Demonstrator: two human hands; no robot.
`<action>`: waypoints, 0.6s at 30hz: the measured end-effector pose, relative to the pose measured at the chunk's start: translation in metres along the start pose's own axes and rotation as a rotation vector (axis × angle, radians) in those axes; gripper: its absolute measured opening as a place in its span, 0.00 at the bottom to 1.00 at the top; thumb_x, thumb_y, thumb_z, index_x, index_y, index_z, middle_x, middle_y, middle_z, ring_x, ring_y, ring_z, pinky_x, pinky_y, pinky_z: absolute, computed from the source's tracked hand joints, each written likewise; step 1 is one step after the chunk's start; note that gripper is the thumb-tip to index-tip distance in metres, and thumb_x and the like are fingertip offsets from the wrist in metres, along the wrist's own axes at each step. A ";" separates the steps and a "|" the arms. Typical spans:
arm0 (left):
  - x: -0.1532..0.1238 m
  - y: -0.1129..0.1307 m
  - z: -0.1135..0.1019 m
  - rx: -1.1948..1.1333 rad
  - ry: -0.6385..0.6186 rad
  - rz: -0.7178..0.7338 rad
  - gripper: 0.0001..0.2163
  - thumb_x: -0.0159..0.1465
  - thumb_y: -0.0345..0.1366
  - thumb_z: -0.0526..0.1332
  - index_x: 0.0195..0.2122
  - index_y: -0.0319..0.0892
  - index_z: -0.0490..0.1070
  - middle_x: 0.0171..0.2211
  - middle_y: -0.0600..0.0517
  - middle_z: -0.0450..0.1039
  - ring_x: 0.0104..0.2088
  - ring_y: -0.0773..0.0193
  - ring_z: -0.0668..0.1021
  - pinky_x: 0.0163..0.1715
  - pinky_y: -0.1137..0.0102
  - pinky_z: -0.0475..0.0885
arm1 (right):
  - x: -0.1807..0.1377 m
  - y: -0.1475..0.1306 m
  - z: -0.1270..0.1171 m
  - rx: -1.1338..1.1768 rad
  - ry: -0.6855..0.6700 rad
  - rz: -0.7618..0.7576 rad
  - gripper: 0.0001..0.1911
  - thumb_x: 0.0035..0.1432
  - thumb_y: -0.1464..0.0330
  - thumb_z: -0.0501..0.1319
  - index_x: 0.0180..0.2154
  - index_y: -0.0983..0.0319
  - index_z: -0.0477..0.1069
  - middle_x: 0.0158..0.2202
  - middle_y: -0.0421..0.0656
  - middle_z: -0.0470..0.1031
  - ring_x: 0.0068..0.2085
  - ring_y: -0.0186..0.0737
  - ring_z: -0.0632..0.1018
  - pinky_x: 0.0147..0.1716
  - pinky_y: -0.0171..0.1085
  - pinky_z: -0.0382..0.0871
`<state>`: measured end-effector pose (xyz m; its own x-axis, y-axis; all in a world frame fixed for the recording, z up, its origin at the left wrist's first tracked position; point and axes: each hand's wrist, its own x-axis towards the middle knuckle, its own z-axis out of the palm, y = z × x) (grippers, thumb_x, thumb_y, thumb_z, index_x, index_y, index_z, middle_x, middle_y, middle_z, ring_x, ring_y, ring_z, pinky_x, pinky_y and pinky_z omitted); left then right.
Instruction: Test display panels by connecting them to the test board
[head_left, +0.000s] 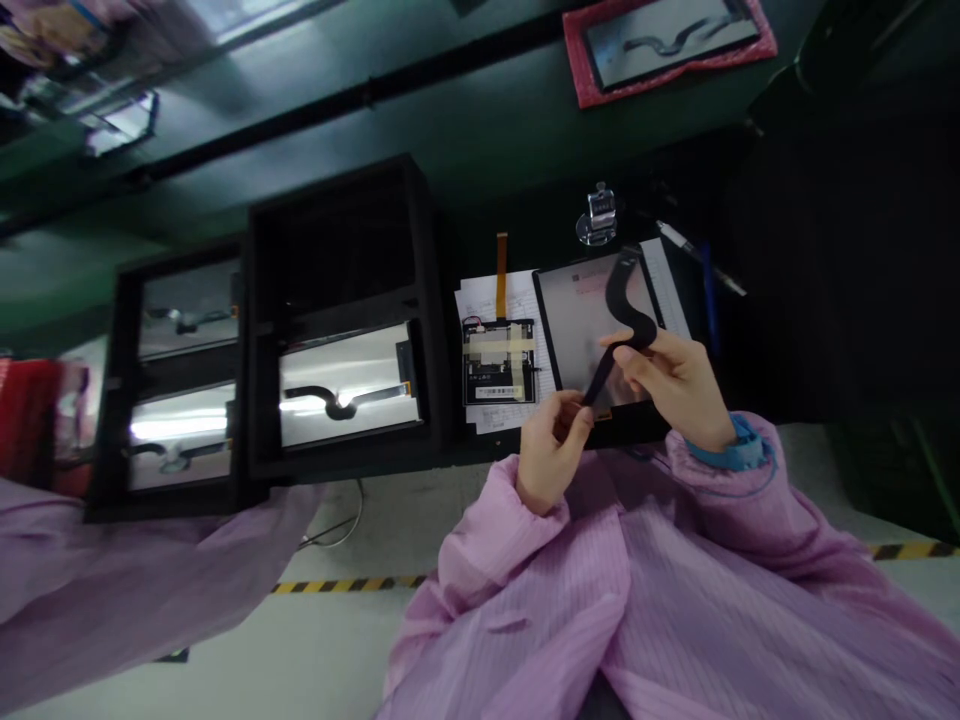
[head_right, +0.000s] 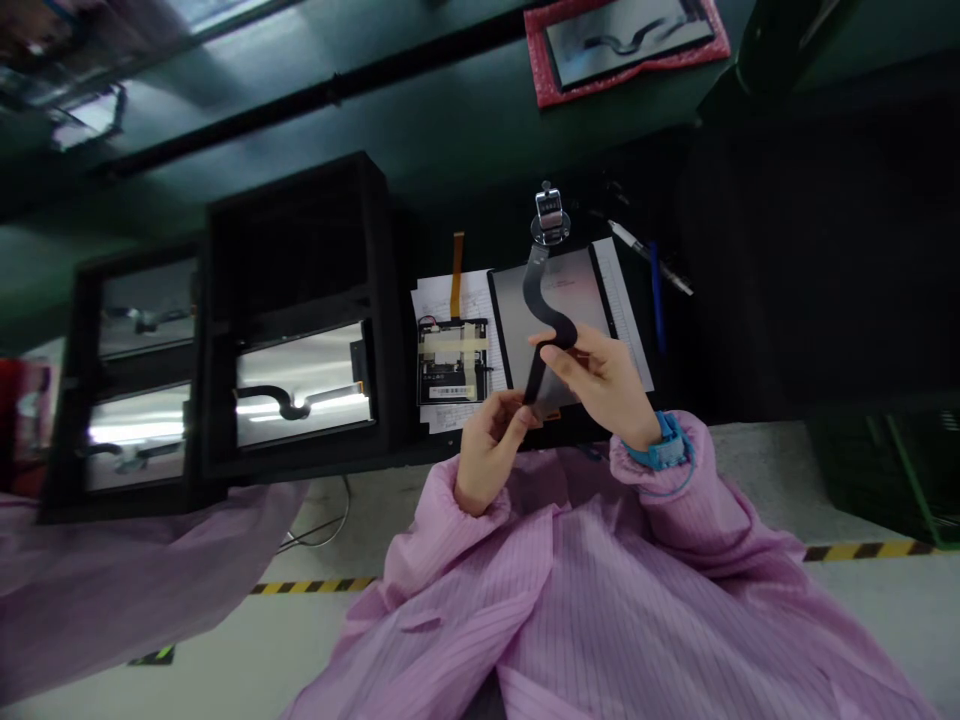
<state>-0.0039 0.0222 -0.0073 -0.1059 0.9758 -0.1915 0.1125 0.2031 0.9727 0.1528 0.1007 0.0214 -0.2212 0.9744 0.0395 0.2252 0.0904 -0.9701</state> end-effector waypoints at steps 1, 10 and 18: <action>-0.001 0.001 -0.001 -0.068 0.033 -0.017 0.16 0.65 0.51 0.61 0.40 0.41 0.71 0.28 0.53 0.73 0.25 0.70 0.72 0.25 0.74 0.66 | -0.001 0.001 -0.002 -0.075 0.006 -0.090 0.13 0.64 0.61 0.60 0.45 0.58 0.80 0.30 0.40 0.72 0.25 0.28 0.70 0.23 0.30 0.65; -0.006 0.013 -0.014 -0.493 -0.272 -0.221 0.24 0.64 0.58 0.56 0.34 0.39 0.75 0.25 0.48 0.75 0.21 0.67 0.73 0.19 0.73 0.64 | 0.001 0.021 -0.010 -0.480 -0.009 -0.628 0.20 0.68 0.71 0.52 0.53 0.50 0.77 0.39 0.42 0.80 0.40 0.37 0.76 0.42 0.39 0.76; -0.011 0.015 -0.013 -0.514 -0.235 -0.206 0.19 0.65 0.50 0.57 0.33 0.37 0.77 0.25 0.46 0.77 0.22 0.65 0.74 0.23 0.70 0.67 | 0.003 0.024 -0.010 -0.508 0.009 -0.669 0.22 0.67 0.74 0.52 0.52 0.50 0.77 0.42 0.40 0.81 0.44 0.38 0.77 0.44 0.41 0.77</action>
<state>-0.0140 0.0135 0.0106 0.1531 0.9244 -0.3493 -0.3854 0.3814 0.8402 0.1670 0.1075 0.0008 -0.4528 0.6840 0.5719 0.4500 0.7291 -0.5157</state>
